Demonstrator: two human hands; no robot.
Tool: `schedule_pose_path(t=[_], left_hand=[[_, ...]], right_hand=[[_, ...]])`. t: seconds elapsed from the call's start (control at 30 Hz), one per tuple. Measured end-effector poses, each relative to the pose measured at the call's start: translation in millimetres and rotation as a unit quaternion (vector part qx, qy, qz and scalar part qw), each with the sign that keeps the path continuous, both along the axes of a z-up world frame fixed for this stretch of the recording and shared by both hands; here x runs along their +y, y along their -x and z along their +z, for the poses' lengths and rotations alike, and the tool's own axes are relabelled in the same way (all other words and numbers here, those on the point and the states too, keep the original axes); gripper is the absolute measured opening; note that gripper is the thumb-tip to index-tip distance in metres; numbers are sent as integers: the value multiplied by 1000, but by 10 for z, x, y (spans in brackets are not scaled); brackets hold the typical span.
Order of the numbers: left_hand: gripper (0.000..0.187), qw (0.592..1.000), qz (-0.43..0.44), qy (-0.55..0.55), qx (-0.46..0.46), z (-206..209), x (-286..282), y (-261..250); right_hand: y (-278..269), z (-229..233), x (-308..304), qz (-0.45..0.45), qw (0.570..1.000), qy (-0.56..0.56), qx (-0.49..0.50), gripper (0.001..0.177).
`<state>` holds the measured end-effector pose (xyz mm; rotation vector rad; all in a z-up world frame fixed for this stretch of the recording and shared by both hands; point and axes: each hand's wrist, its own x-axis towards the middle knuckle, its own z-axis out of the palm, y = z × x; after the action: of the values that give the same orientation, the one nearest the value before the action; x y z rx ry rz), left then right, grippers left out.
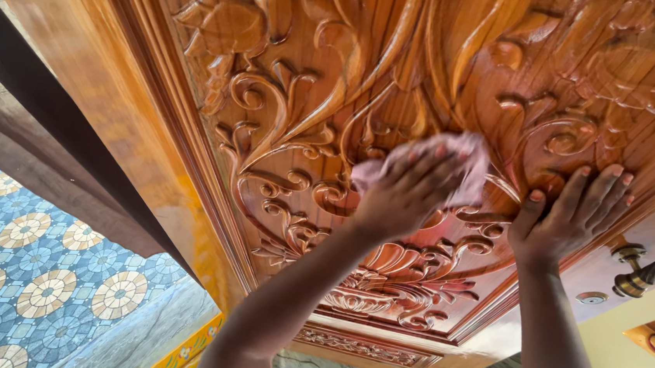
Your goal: The person wipes the surface of a carved wooden door with a pink cloth, moving methodically across the carved panels and around the door handle. The person uses both hands to reach different areas of the door, ensuring coverage of the intricate carvings.
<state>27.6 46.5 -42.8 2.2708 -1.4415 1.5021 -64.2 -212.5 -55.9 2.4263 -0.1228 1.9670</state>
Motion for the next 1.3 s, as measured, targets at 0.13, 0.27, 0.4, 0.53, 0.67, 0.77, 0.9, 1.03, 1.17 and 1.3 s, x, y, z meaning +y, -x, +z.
schedule_pose_path(t=[0.13,0.27,0.4,0.53,0.67,0.77,0.9,1.03,1.17,1.3], left_hand=[[49,1000,-16,14,4,-764,13,61],[47,999,2,-48,26,-1439,133,111],[46,1000,12,-7,7,-1695,198,83],[49,998,44,5,-55,-1413,225,-118],[35,997,43,44,41,-773,376,-235],[50,951,169,132,222,-326,573,-92],[50,932,186,301,-80,118,714,39],[41,952,111,283,-27,499,496,-180],[52,983,78,163,-15,569,499,-178],[52,992,51,110,-31,708,783,-247]], right_hand=[[-14,-12,-25,5,1000,-9,5,62],[-19,-39,-53,5,1000,-10,16,63],[-23,-89,-103,4,1000,1,22,62],[-26,-133,-151,0,998,55,27,58],[0,-157,-150,28,997,59,31,56],[-2,-144,-152,39,997,60,32,55],[6,-140,-145,43,997,58,29,55],[-8,-96,-115,42,998,55,11,54],[39,-113,-27,33,999,34,-1,54],[-78,-188,246,-9,999,35,-26,65]])
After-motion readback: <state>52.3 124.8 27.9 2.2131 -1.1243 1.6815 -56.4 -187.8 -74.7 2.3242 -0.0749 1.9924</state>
